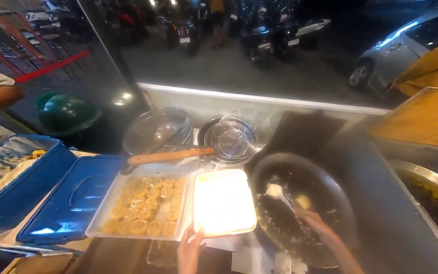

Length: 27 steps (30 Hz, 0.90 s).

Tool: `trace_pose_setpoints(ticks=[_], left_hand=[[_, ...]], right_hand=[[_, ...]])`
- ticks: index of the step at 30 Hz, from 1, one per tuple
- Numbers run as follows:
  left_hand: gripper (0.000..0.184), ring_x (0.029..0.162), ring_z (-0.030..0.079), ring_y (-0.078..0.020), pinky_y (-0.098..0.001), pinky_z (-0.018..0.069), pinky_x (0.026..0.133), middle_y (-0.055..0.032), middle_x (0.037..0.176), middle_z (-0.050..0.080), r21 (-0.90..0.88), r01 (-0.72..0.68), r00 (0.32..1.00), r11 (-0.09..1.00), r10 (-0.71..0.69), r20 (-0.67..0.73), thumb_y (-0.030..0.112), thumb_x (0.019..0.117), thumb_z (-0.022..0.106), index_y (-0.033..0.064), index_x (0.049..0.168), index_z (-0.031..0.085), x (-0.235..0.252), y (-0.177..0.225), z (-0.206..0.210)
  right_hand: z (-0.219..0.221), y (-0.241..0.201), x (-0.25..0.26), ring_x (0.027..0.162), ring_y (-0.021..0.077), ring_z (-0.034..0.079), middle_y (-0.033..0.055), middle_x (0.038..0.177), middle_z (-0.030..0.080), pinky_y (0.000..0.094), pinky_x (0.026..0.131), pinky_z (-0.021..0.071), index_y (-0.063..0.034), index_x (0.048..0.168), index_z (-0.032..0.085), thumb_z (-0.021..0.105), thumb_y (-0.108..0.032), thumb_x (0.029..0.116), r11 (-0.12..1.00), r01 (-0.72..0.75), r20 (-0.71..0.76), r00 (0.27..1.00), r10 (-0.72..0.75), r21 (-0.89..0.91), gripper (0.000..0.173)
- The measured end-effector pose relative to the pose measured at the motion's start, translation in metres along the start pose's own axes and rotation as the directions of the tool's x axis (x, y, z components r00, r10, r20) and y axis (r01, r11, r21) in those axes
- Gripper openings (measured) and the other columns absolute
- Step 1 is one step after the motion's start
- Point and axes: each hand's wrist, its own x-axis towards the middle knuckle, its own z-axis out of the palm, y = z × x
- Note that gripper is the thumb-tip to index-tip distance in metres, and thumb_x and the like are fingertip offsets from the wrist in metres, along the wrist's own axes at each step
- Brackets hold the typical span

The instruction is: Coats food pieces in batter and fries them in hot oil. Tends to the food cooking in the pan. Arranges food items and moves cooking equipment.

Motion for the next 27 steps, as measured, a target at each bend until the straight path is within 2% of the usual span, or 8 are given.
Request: trace_pose_setpoints(ticks=[2, 4, 7, 11, 16, 20, 23, 27], left_hand=[[0.054, 0.100, 0.069, -0.0281, -0.0427, 0.0617, 0.079, -0.0238, 0.131, 0.057, 0.002, -0.010, 1.000, 1.000, 0.010, 0.001, 0.012, 0.0977, 0.067, -0.0031, 0.145, 0.047, -0.001, 0.001, 0.000], [0.054, 0.101, 0.070, -0.0281, -0.0426, 0.0617, 0.080, -0.0240, 0.133, 0.057, 0.012, -0.002, 1.000, 1.000, 0.002, 0.000, 0.013, 0.0979, 0.066, -0.0027, 0.146, 0.047, -0.002, 0.003, -0.001], [0.054, 0.101, 0.070, -0.0288, -0.0437, 0.0616, 0.080, -0.0242, 0.134, 0.057, 0.007, 0.020, 1.000, 1.000, -0.020, -0.009, 0.012, 0.0974, 0.067, -0.0021, 0.146, 0.048, -0.003, 0.006, 0.000], [0.055, 0.096, 0.070, -0.0281, -0.0439, 0.0614, 0.079, -0.0237, 0.131, 0.060, -0.017, 0.015, 1.000, 1.000, -0.015, -0.003, 0.012, 0.0955, 0.069, -0.0023, 0.144, 0.049, 0.000, 0.005, -0.002], [0.060, 0.095, 0.071, -0.0282, -0.0442, 0.0616, 0.080, -0.0239, 0.131, 0.061, -0.063, 0.036, 0.999, 0.997, -0.035, 0.010, 0.014, 0.0938, 0.073, -0.0014, 0.146, 0.048, 0.001, 0.004, -0.003], [0.063, 0.098, 0.070, -0.0292, -0.0451, 0.0615, 0.081, -0.0238, 0.134, 0.059, -0.084, 0.026, 0.999, 0.996, -0.023, 0.035, 0.015, 0.0919, 0.076, -0.0001, 0.146, 0.049, 0.007, -0.003, -0.005], [0.064, 0.101, 0.069, -0.0320, -0.0481, 0.0610, 0.083, -0.0256, 0.134, 0.058, -0.077, -0.004, 0.999, 0.997, 0.008, 0.048, 0.019, 0.0915, 0.077, -0.0009, 0.145, 0.050, 0.008, -0.005, -0.006], [0.067, 0.101, 0.069, -0.0332, -0.0493, 0.0604, 0.086, -0.0269, 0.133, 0.058, -0.088, -0.007, 0.998, 0.996, 0.012, 0.056, 0.023, 0.0895, 0.079, -0.0029, 0.144, 0.050, 0.007, -0.003, -0.008]], right_hand=[[0.003, 0.024, 0.039, 0.059, 0.0124, 0.050, 0.0067, 0.085, 0.062, 0.0302, 0.054, 0.0441, -0.0093, 0.138, 0.063, 0.058, -0.031, 0.1070, 0.983, -0.065, -0.102, 0.994, 0.047, -0.173, 0.038], [0.004, 0.041, 0.071, 0.092, 0.0300, 0.066, 0.0203, 0.111, 0.070, 0.0493, 0.081, 0.0536, -0.0068, 0.131, 0.069, 0.059, -0.034, 0.1056, 0.908, -0.103, -0.161, 0.986, 0.040, -0.406, 0.038], [0.015, 0.028, 0.071, 0.125, 0.0442, 0.062, 0.0268, 0.132, 0.065, 0.0670, 0.102, 0.0472, -0.0031, 0.130, 0.067, 0.061, -0.043, 0.0999, 0.667, -0.180, -0.232, 0.973, 0.011, -0.723, 0.050], [0.026, -0.046, 0.000, 0.123, 0.0511, 0.060, 0.0329, 0.129, 0.064, 0.0717, 0.098, 0.0452, 0.0038, 0.129, 0.065, 0.068, -0.040, 0.0939, 0.530, -0.141, -0.237, 0.964, -0.118, -0.836, 0.056], [0.066, -0.155, -0.125, 0.106, 0.0538, 0.067, 0.0296, 0.114, 0.070, 0.0747, 0.084, 0.0494, -0.0155, 0.146, 0.058, 0.053, -0.052, 0.1016, 0.334, 0.263, 0.111, 0.904, -0.412, -0.905, 0.058], [0.196, -0.216, -0.168, 0.100, 0.0439, 0.070, 0.0213, 0.108, 0.074, 0.0665, 0.082, 0.0535, -0.0264, 0.148, 0.058, 0.056, -0.045, 0.1018, 0.121, 0.501, 0.383, 0.777, -0.500, -0.857, 0.050], [0.311, -0.248, -0.156, 0.113, 0.0446, 0.066, 0.0239, 0.119, 0.069, 0.0645, 0.092, 0.0507, -0.0143, 0.146, 0.056, 0.056, -0.035, 0.1033, -0.045, 0.600, 0.586, 0.758, -0.288, -0.799, 0.048], [0.404, -0.246, -0.119, 0.115, 0.0479, 0.063, 0.0284, 0.121, 0.067, 0.0679, 0.091, 0.0493, 0.0030, 0.119, 0.067, 0.066, -0.021, 0.0950, -0.215, 0.651, 0.686, 0.695, -0.217, -0.728, 0.034]])
